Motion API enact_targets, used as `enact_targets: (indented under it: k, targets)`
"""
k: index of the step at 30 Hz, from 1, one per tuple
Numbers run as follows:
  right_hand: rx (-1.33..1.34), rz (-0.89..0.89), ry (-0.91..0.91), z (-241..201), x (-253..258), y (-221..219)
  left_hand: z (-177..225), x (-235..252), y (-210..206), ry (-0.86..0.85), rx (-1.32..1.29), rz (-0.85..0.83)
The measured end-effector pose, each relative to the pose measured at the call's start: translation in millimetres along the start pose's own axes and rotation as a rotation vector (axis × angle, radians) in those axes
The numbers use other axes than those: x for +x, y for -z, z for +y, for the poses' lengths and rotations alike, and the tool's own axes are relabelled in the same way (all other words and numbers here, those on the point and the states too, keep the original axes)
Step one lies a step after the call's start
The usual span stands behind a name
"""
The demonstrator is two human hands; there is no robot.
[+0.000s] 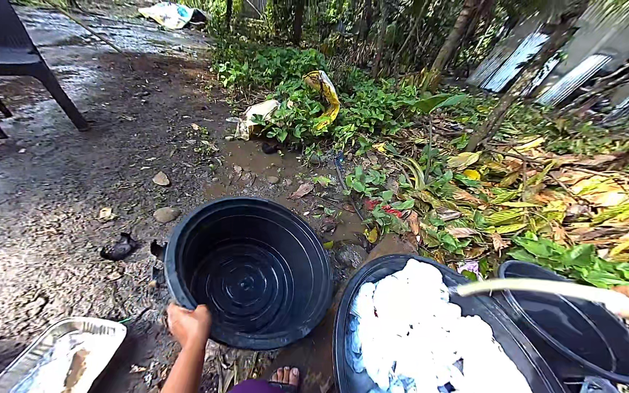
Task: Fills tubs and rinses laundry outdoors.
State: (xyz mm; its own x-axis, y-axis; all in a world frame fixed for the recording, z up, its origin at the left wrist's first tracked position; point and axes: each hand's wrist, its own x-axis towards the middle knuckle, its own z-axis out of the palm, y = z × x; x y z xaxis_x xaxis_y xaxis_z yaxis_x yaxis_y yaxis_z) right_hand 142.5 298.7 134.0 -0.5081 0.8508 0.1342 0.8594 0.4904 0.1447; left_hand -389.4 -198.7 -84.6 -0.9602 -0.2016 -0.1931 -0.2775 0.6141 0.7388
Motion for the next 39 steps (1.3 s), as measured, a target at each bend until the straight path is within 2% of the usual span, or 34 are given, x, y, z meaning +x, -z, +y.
enact_targets:
  k: [3,5,9,14,17,22,24,27,32,37,39]
  targets:
    - [0.022,0.279,0.176,-22.2,18.8,14.2,37.0,-4.7,-5.0,-0.18,0.054,-0.051]
    - [-0.018,0.36,0.225,-56.7,18.2,37.3,60.5,-8.9,-9.6,-0.296,0.056,-0.09]
    - [-0.012,0.343,0.154,-108.9,10.6,72.8,106.7,-9.6,-16.0,-0.384,0.098,-0.167]
    - [-0.05,0.283,-0.018,-126.0,6.2,97.7,177.8,-36.0,-18.7,-0.42,0.098,-0.268]
    - [-0.069,0.247,-0.034,-129.9,-0.1,109.4,223.6,-66.4,-19.2,-0.497,0.12,-0.34]
    - [-0.103,0.303,0.048,-136.7,-17.4,118.5,286.4,-108.7,-22.0,-0.871,0.203,-0.451]
    - [-0.081,0.293,0.024,-141.7,-20.7,121.4,306.8,-127.5,-23.1,-1.007,0.25,-0.493]
    - [-0.009,0.323,-0.039,-146.6,-22.2,123.4,333.8,-149.5,-30.2,-1.112,0.318,-0.567]
    - [0.049,0.263,-0.151,-153.5,-24.7,119.0,356.4,-160.1,-55.4,-1.212,0.34,-0.654]
    - [0.086,0.149,-0.231,-157.0,-19.7,88.1,325.8,-170.7,-85.6,-1.207,0.381,-0.724]
    - [0.075,0.023,-0.26,-159.9,-19.7,86.2,310.1,-174.4,-100.2,-1.193,0.425,-0.76]
